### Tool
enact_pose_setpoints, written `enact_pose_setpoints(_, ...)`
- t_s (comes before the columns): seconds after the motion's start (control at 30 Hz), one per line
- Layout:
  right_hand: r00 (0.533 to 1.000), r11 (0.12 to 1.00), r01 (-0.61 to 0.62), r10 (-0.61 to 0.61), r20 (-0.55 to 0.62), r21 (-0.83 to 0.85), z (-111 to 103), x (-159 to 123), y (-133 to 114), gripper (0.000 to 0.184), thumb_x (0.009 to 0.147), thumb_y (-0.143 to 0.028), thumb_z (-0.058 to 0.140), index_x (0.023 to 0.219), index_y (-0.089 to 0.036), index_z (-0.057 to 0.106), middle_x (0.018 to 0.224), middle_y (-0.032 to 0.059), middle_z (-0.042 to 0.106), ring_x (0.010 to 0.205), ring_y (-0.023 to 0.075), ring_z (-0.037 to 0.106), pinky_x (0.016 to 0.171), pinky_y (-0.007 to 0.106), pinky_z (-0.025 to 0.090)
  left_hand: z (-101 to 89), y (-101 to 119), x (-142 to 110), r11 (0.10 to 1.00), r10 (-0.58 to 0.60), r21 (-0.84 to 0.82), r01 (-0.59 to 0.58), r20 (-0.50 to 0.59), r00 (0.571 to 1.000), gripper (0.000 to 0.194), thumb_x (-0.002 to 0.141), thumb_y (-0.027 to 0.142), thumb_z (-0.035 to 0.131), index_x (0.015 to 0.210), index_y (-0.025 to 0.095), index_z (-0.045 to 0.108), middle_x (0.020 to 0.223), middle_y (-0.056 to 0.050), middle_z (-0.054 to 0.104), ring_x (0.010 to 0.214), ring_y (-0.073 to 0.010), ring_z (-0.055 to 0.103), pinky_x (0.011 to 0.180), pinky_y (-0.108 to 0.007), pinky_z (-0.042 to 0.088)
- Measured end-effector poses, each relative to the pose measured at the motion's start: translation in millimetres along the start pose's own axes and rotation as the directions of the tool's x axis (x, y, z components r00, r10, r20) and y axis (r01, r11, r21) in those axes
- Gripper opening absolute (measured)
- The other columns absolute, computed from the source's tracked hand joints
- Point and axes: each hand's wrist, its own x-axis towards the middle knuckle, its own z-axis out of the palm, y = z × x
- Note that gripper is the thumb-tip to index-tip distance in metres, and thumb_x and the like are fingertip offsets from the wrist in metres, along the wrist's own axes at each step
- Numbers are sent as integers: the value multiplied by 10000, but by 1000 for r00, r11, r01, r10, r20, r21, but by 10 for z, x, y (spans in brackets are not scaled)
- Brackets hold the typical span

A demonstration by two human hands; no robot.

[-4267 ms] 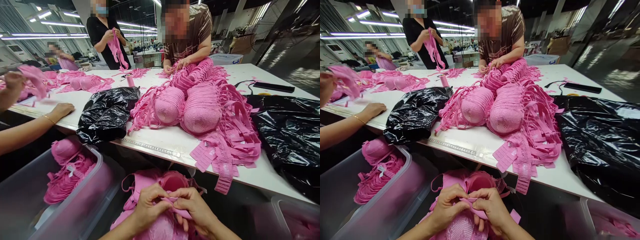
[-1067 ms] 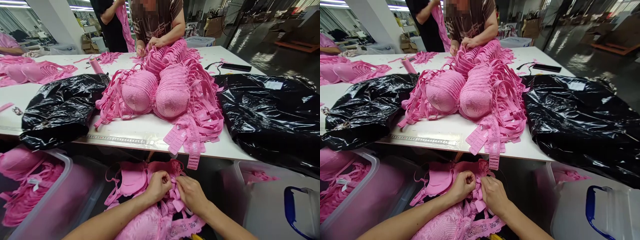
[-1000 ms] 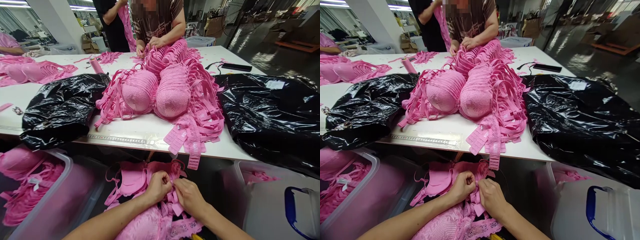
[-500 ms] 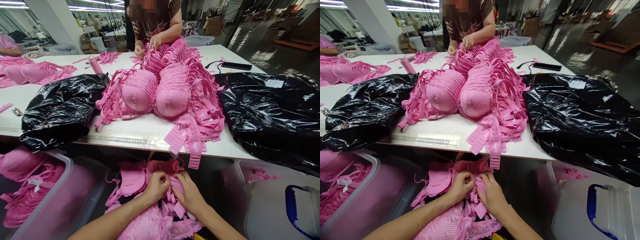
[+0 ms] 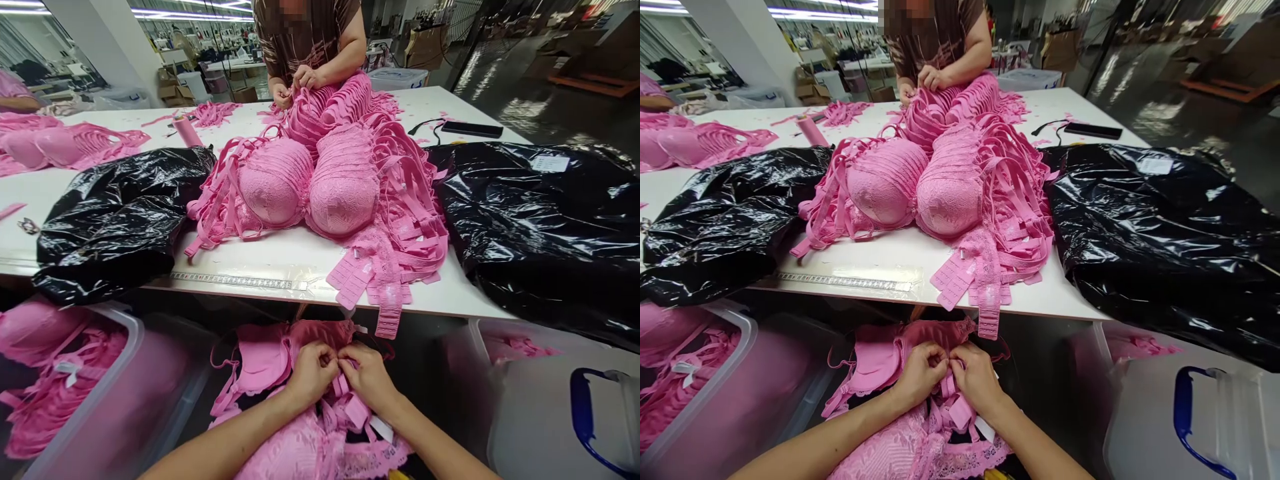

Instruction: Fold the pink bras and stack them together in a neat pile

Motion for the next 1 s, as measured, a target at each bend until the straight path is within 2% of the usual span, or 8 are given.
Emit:
enact_pose_setpoints(0.13,998,995,54,-55,8,88,24,0,12,167,794,-126,512,749,-184,661,768,53,659,709,162,607,666,272,494,9,-39,31,997,-53,-53,53,1,999,133,618,97,468,542,128,574,544,11,527,531,-109,458,489,-197,329)
enact_pose_setpoints(0.27,999,996,-14,17,-29,92,47,22,-4,162,777,-117,511,743,-175,658,729,47,661,702,175,616,668,292,496,3,-38,53,996,-71,-54,70,-17,997,131,605,93,458,531,122,562,525,17,515,523,-103,440,488,-200,315)
enact_pose_setpoints(0.33,999,996,-35,35,3,83,8,6,5,149,759,-127,532,817,-175,660,800,53,672,756,186,626,704,306,503,-1,-32,56,996,-76,-55,75,-6,997,138,601,87,448,534,119,565,510,22,506,505,-97,428,479,-198,308)
enact_pose_setpoints(0.5,996,1000,-28,27,80,14,-186,-107,69,369,691,-122,586,1056,-178,597,1020,84,645,939,221,607,847,364,487,25,-20,43,998,-54,-42,54,16,998,159,612,84,442,551,119,585,513,23,508,496,-91,417,476,-196,302)
enact_pose_setpoints(0.63,998,999,-26,28,61,-25,-193,-106,55,122,774,-143,556,856,-191,633,836,57,655,773,193,619,715,315,507,39,2,27,1000,-14,-10,14,11,1000,142,613,80,469,537,129,579,543,15,516,525,-99,439,490,-199,301)
enact_pose_setpoints(0.73,999,1000,7,-6,41,-3,-72,-35,11,137,786,-110,516,744,-183,624,742,45,637,683,171,600,638,278,489,25,14,19,998,40,58,-38,-19,999,139,626,76,483,536,133,572,566,3,528,550,-111,462,512,-207,314)
enact_pose_setpoints(0.87,996,996,-85,86,-28,35,58,52,-15,154,746,-91,505,740,-172,636,736,46,664,694,179,620,653,284,486,-6,5,27,991,67,115,-61,-45,997,132,648,93,499,555,136,583,587,-8,557,570,-122,479,535,-214,333)
enact_pose_setpoints(1.0,996,996,-92,92,10,13,-37,15,12,133,752,-157,556,847,-177,648,830,57,684,753,198,633,690,303,489,-15,3,40,995,56,82,-53,-33,998,144,636,85,481,552,137,587,575,1,552,556,-113,475,528,-205,333)
